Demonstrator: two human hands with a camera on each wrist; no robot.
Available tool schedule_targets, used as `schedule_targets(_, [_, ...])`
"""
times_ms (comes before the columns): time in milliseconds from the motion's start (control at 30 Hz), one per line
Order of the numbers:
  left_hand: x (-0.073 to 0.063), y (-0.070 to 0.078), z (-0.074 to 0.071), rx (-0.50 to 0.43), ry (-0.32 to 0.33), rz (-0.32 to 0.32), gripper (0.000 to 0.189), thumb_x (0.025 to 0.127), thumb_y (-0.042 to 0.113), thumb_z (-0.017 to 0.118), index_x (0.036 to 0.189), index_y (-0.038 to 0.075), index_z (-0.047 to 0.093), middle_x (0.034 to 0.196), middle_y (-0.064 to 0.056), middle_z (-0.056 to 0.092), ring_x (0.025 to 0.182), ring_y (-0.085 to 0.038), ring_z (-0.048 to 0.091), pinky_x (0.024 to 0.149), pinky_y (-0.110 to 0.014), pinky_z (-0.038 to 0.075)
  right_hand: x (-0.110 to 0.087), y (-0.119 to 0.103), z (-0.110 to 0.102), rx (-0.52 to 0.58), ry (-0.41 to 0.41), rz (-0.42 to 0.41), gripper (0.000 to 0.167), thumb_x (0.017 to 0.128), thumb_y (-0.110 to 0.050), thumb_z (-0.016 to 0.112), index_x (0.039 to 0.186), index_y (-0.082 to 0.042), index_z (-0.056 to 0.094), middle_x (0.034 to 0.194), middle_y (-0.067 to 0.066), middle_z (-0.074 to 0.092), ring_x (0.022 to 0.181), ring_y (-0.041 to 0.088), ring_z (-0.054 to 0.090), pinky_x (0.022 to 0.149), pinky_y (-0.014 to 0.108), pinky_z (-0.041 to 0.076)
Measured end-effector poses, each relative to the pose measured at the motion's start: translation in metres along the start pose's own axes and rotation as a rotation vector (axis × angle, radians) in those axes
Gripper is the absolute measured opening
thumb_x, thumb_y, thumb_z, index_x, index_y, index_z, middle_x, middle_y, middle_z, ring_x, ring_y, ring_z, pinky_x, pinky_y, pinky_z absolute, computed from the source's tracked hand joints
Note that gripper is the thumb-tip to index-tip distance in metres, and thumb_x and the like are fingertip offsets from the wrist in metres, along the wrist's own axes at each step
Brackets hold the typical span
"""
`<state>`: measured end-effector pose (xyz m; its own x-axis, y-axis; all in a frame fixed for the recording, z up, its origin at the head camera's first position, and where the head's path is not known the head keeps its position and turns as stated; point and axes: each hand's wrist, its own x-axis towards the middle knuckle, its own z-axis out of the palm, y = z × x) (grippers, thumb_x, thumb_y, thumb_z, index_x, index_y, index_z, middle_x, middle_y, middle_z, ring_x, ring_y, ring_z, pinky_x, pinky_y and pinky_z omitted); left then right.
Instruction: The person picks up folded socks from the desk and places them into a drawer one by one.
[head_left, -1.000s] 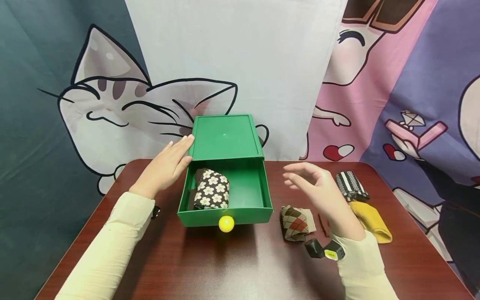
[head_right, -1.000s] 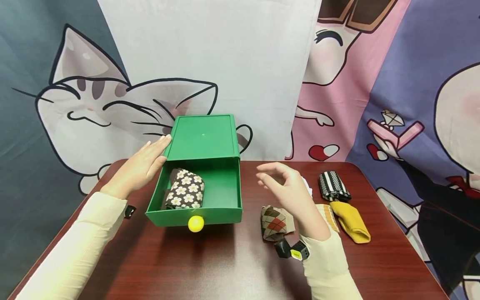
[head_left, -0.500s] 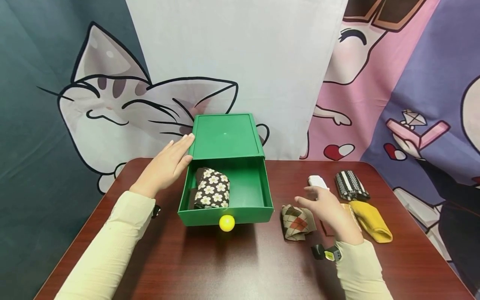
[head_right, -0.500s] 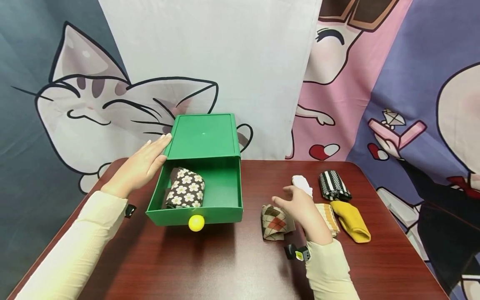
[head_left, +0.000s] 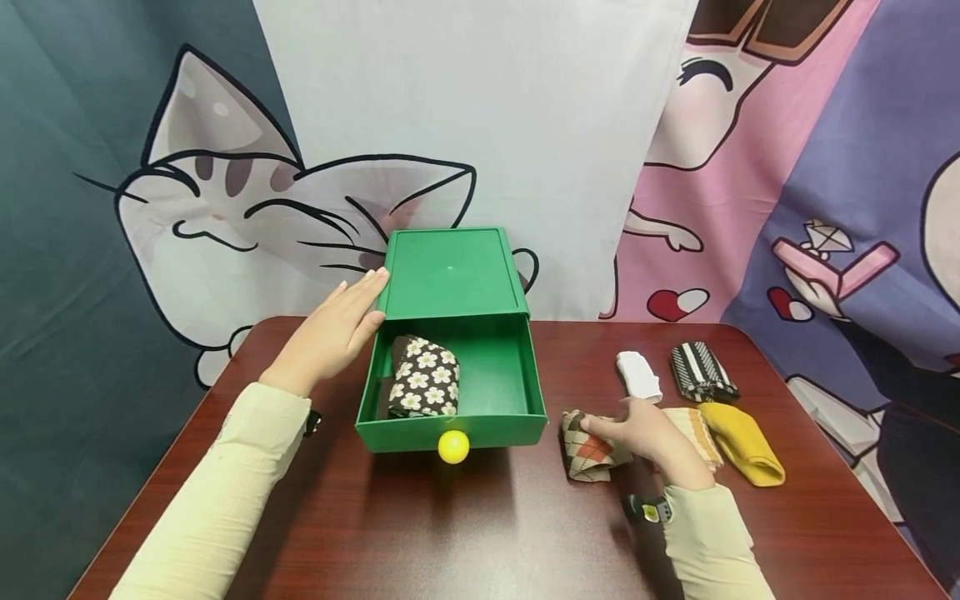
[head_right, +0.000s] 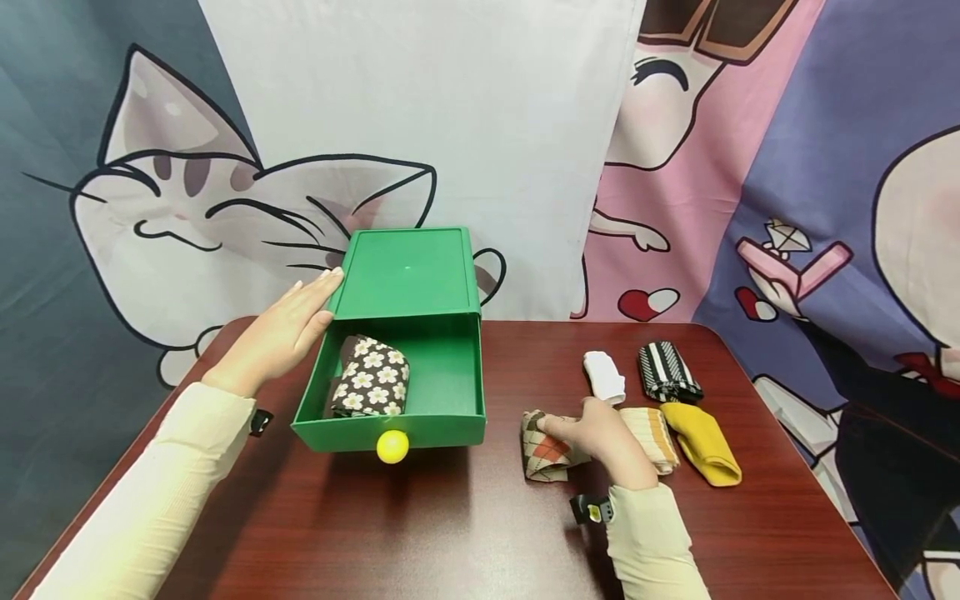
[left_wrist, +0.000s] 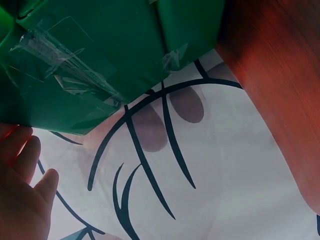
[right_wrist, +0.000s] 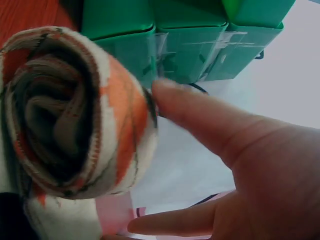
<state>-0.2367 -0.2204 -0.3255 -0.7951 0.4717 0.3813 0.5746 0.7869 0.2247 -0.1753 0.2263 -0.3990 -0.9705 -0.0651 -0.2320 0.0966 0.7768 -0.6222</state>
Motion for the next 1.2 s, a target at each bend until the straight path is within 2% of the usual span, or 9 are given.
schedule_targets(100, [0.0, 0.001, 0.0, -0.002, 0.001, 0.001, 0.065, 0.111, 0.045, 0.03, 0.16, 0.002, 0.027, 0.164, -0.013, 0.03, 0.152, -0.03, 0.025, 0.125, -0.051, 0.013, 0.0, 0.001, 0.002, -0.017, -0.007, -0.011, 0.085, 0.083, -0.045, 0.081, 0.123, 0.023, 0.052, 0.092, 0.019, 0.065, 0.085, 0.029, 0.06, 0.069, 0.042, 0.056])
schedule_targets(167, [0.0, 0.001, -0.001, -0.001, 0.003, 0.001, 0.064, 0.111, 0.045, 0.03, 0.16, 0.002, 0.027, 0.164, -0.013, 0.03, 0.152, -0.031, 0.025, 0.125, -0.052, 0.013, 0.001, 0.001, 0.003, -0.03, -0.012, -0.015, 0.088, 0.081, -0.045, 0.083, 0.123, 0.024, 0.051, 0.093, 0.023, 0.065, 0.085, 0.031, 0.062, 0.07, 0.044, 0.057])
schedule_targets(233, [-0.001, 0.001, -0.001, -0.002, 0.004, 0.001, 0.064, 0.111, 0.044, 0.03, 0.16, 0.002, 0.027, 0.164, -0.013, 0.03, 0.152, -0.031, 0.025, 0.125, -0.051, 0.013, 0.001, 0.002, 0.004, -0.053, -0.007, -0.022, 0.09, 0.08, -0.046, 0.084, 0.123, 0.026, 0.05, 0.105, 0.032, 0.065, 0.095, 0.037, 0.064, 0.079, 0.049, 0.058])
schedule_targets(300, [-0.001, 0.001, -0.001, -0.003, 0.005, -0.002, 0.064, 0.111, 0.044, 0.031, 0.16, 0.002, 0.027, 0.164, -0.013, 0.03, 0.152, -0.03, 0.025, 0.126, -0.051, 0.013, 0.002, 0.003, 0.005, -0.049, -0.007, -0.011, 0.089, 0.079, -0.047, 0.084, 0.12, 0.025, 0.052, 0.103, 0.032, 0.065, 0.094, 0.037, 0.064, 0.078, 0.049, 0.058])
schedule_targets(400, [-0.002, 0.001, 0.0, -0.007, 0.007, -0.003, 0.064, 0.111, 0.044, 0.03, 0.16, 0.002, 0.027, 0.164, -0.013, 0.03, 0.153, -0.031, 0.025, 0.126, -0.049, 0.012, 0.002, 0.004, 0.006, -0.036, -0.011, -0.002, 0.064, 0.078, -0.047, 0.085, 0.092, 0.012, 0.062, 0.081, 0.016, 0.061, 0.075, 0.026, 0.058, 0.062, 0.038, 0.053])
schedule_targets(500, [-0.001, 0.001, 0.0, -0.008, 0.009, -0.001, 0.064, 0.111, 0.045, 0.03, 0.16, 0.003, 0.027, 0.164, -0.013, 0.03, 0.152, -0.031, 0.025, 0.126, -0.049, 0.012, 0.003, 0.006, 0.007, -0.009, -0.022, 0.011, 0.051, 0.078, -0.045, 0.085, 0.072, -0.002, 0.058, 0.069, 0.004, 0.05, 0.065, 0.019, 0.049, 0.053, 0.031, 0.042])
schedule_targets(700, [-0.001, 0.001, 0.0, -0.002, 0.012, 0.001, 0.064, 0.111, 0.045, 0.03, 0.16, 0.003, 0.027, 0.164, -0.013, 0.03, 0.152, -0.031, 0.025, 0.126, -0.048, 0.012, 0.005, 0.007, 0.007, 0.042, -0.037, 0.0, 0.048, 0.08, -0.041, 0.085, 0.081, 0.003, 0.067, 0.072, 0.004, 0.059, 0.068, 0.019, 0.052, 0.056, 0.029, 0.043])
schedule_targets(933, [-0.001, 0.001, 0.001, -0.003, 0.013, -0.003, 0.064, 0.111, 0.044, 0.032, 0.16, 0.003, 0.028, 0.164, -0.014, 0.031, 0.152, -0.03, 0.026, 0.126, -0.048, 0.013, 0.005, 0.007, 0.009, 0.16, -0.064, -0.027, 0.033, 0.081, -0.029, 0.083, 0.079, 0.001, 0.069, 0.069, 0.001, 0.063, 0.066, 0.015, 0.055, 0.056, 0.029, 0.046])
schedule_targets(1200, [-0.001, 0.001, 0.001, 0.002, 0.017, -0.008, 0.063, 0.111, 0.042, 0.034, 0.159, 0.003, 0.028, 0.164, -0.013, 0.032, 0.152, -0.03, 0.026, 0.126, -0.046, 0.012, 0.007, 0.01, 0.012, 0.247, -0.054, 0.01, 0.034, 0.08, -0.022, 0.081, 0.093, 0.007, 0.069, 0.076, 0.006, 0.067, 0.066, 0.014, 0.06, 0.057, 0.029, 0.052])
